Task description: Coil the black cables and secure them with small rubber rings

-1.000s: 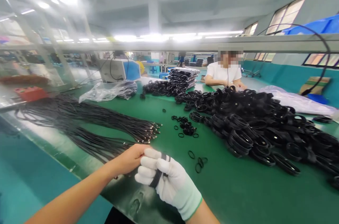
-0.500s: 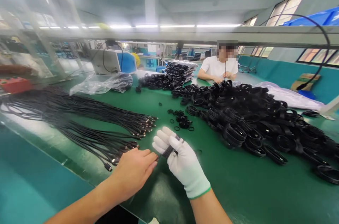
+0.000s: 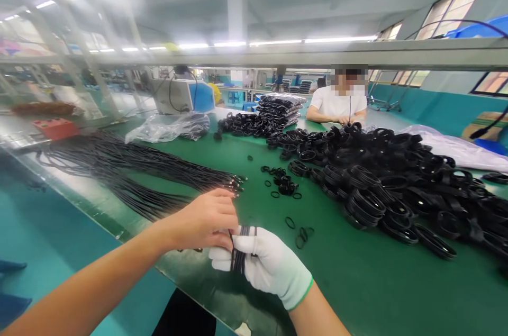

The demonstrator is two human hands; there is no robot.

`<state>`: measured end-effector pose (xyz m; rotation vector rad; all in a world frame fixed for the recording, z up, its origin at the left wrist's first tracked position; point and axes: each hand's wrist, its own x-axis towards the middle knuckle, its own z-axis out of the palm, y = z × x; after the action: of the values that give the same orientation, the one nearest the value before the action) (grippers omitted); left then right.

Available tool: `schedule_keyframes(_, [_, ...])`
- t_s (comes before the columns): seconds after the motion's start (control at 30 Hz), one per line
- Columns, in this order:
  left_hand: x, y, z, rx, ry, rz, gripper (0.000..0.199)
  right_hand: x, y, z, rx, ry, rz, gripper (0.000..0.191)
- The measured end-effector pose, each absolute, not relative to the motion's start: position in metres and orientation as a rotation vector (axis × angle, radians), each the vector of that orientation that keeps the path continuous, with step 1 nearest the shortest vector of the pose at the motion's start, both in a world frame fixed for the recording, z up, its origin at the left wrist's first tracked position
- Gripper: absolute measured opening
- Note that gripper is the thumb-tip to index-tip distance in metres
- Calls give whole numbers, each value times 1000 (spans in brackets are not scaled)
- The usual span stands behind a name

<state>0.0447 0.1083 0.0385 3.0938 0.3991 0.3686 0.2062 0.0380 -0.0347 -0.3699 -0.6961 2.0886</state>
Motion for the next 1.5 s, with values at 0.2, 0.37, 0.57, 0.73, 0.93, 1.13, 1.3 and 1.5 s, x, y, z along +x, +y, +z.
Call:
schedule_keyframes(0.2, [47,113,30,3001,370,388,9,201,35,-39,-414,-689,2237,25])
schedule_keyframes(0.37, [48,102,43,3181,413,367,15,204,37,-46,-390,-694,2280,33])
schedule_keyframes(0.57, [54,111,58,2747,401,-14,9,207,33,-54,-379,-734,2323,40])
schedule_keyframes(0.73, [47,111,39,2168,631,152,10,209,31,-52,-361,-671,2342,37])
schedule_keyframes(0.93, [41,81,-5,1848,787,649,11,205,35,-49,-434,-850,2195,38])
schedule_keyframes(1.13, [50,65,-25,1515,826,828,12,206,38,-40,-433,-1039,2065,24])
schedule_keyframes(1.3, [49,69,-29,1453,732,712,17,212,38,-31,-516,-1183,2015,26])
schedule_keyframes(1.5, [52,60,-35,1665,793,875,14,215,34,-23,-513,-1362,2035,25])
